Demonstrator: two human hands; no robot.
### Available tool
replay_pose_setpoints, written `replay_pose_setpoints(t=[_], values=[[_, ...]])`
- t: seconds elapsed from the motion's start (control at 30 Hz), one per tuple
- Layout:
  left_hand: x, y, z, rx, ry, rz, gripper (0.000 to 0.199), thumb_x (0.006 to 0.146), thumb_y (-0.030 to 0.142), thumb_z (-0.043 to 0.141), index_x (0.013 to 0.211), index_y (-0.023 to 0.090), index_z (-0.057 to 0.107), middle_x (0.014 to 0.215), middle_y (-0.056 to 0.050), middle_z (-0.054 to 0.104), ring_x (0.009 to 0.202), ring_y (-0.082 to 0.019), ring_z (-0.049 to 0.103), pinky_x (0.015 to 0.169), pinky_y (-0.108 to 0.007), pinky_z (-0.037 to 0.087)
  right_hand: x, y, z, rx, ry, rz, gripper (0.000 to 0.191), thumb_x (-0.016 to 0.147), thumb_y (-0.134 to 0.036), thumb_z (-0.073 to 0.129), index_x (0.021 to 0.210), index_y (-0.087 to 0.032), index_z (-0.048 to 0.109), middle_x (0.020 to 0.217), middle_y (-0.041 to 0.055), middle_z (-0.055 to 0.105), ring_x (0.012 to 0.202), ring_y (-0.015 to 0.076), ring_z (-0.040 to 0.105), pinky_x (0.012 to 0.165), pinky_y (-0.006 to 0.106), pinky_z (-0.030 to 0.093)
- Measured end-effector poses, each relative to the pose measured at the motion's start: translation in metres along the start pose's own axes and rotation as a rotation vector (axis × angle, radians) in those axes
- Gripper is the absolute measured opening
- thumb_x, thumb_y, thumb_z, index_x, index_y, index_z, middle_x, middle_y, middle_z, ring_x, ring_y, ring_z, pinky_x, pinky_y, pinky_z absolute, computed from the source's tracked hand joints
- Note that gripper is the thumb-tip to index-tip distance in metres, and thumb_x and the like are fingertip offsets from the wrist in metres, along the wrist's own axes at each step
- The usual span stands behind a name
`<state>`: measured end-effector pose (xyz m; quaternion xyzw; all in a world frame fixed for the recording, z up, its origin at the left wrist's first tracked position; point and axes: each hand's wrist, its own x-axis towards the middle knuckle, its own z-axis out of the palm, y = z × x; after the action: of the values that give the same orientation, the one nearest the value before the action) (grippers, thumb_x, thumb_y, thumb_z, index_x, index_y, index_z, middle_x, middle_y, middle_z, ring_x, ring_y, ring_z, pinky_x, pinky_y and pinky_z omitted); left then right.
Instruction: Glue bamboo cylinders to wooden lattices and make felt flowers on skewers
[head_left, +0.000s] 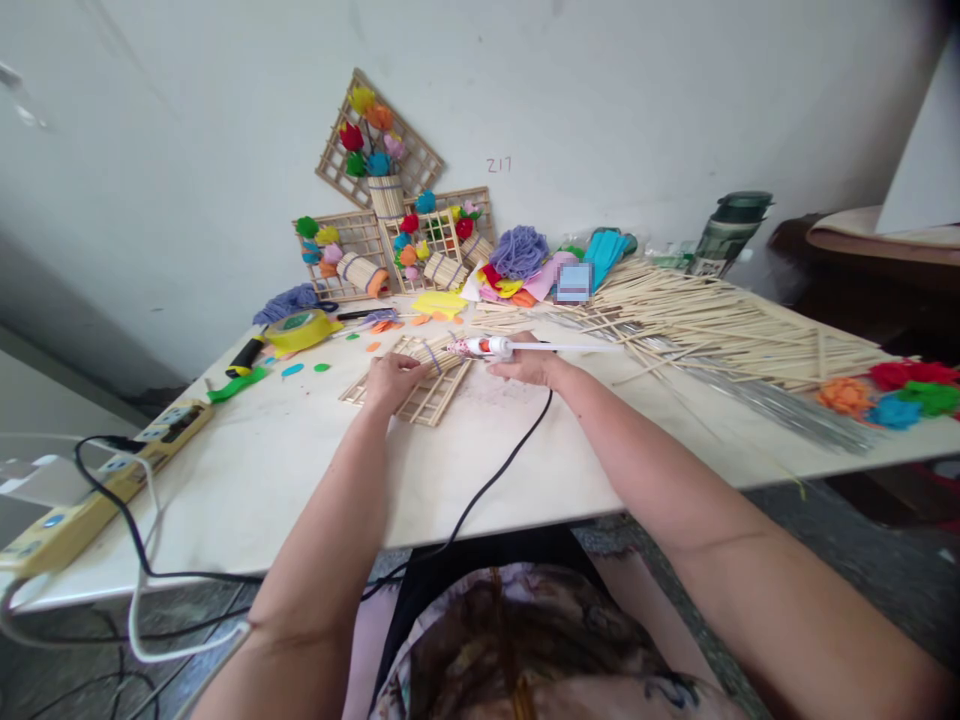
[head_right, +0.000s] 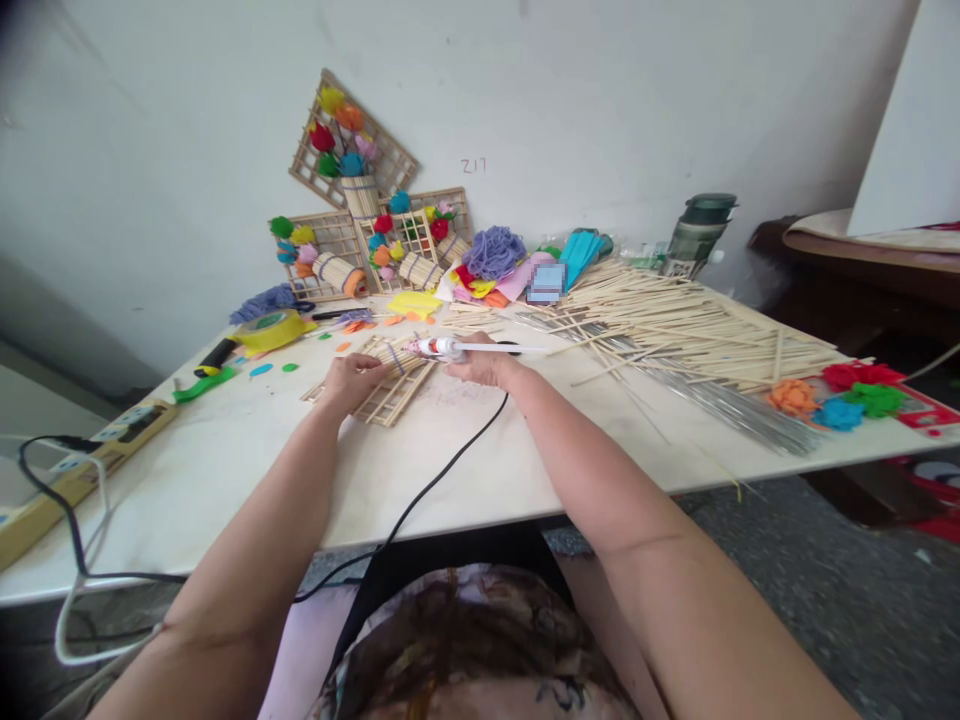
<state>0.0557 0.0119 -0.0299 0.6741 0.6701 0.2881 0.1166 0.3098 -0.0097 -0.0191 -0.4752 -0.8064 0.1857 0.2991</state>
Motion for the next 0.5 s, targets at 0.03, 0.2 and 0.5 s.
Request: replay_pose_setpoints(t=[0.03,0.2,0.5], values=[[0.0004,-0.0002,0.0011,-0.008,-0.008,0.017,0.038,0.065,0.052,0.060,0.082,0.020,0.071,0.083,-0.008,0.068,0.078,-0.023,0.060,0.070,-0.032,0.044,-0.0004,0.0000,-0.0010,0.020,-0.003,0.017,0.015,0.069,-0.029,0.058,0.075,-0.016,0.063,0.061,-0.0010,0.062,0.056,0.0132,0.057,0.053,0.021,0.041],[0.0003,-0.0011,0.0039,-0.079,-0.012,0.051,0.033,0.065,0.049,0.061,0.074,0.020,0.070,0.066,-0.004,0.066,0.064,-0.021,0.059,0.059,-0.029,0.041,-0.0021,-0.0020,-0.0043,0.030,-0.021,0.040,0.015,0.068,-0.027,0.059,0.077,-0.015,0.063,0.064,0.0007,0.065,0.056,0.0133,0.059,0.054,0.021,0.043],[0.0054,-0.0087,0.0104,-0.161,-0.030,0.026,0.040,0.062,0.054,0.061,0.074,0.017,0.069,0.055,0.000,0.059,0.057,-0.016,0.052,0.053,-0.025,0.035,-0.0028,-0.0096,-0.0062,-0.138,-0.098,0.077,0.017,0.070,-0.026,0.059,0.080,-0.015,0.067,0.070,0.0029,0.069,0.069,0.0173,0.062,0.063,0.022,0.045]])
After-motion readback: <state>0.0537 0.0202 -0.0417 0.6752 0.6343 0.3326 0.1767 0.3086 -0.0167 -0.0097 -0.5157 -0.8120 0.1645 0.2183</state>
